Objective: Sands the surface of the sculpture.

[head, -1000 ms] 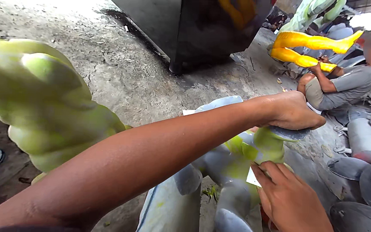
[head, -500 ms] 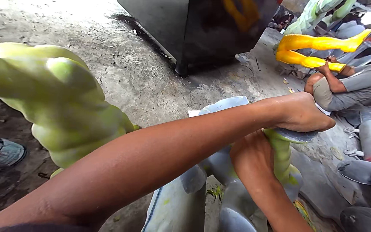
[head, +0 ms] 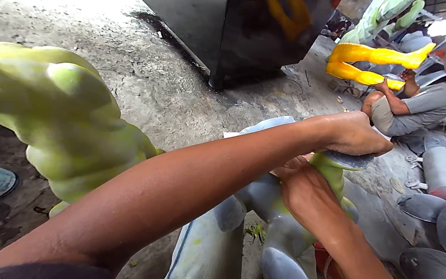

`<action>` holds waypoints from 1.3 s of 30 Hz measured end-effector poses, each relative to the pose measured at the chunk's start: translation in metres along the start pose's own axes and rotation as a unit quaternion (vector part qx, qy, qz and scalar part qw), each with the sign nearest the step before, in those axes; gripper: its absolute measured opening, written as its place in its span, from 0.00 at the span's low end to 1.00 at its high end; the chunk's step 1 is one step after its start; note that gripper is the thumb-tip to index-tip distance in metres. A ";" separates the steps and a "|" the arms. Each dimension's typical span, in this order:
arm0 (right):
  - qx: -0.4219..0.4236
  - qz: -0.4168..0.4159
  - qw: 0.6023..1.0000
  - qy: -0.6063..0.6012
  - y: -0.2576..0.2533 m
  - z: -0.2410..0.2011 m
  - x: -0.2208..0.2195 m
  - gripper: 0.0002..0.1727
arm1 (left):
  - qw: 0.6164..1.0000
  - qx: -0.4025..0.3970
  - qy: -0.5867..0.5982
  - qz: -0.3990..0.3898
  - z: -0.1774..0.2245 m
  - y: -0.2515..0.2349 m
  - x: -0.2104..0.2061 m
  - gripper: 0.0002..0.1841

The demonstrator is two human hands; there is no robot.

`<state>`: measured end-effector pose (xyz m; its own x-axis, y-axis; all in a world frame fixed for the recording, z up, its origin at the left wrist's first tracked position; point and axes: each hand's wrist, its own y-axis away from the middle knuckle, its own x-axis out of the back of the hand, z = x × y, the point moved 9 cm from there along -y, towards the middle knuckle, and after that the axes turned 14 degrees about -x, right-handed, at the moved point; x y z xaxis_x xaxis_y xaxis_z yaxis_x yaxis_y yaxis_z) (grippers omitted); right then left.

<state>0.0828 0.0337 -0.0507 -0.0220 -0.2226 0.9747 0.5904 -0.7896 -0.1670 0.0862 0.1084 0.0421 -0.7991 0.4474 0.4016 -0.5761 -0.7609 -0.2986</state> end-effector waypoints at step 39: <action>-0.089 0.132 0.986 0.059 0.068 0.043 -0.003 0.23 | 1.000 0.020 0.009 0.009 -0.010 -0.007 0.002 0.19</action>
<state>0.1581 0.0056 -0.0588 0.0145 -0.4901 0.8716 0.4382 -0.7804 -0.4461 0.0874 0.1195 0.0362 -0.8120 0.4418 0.3815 -0.5550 -0.7868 -0.2701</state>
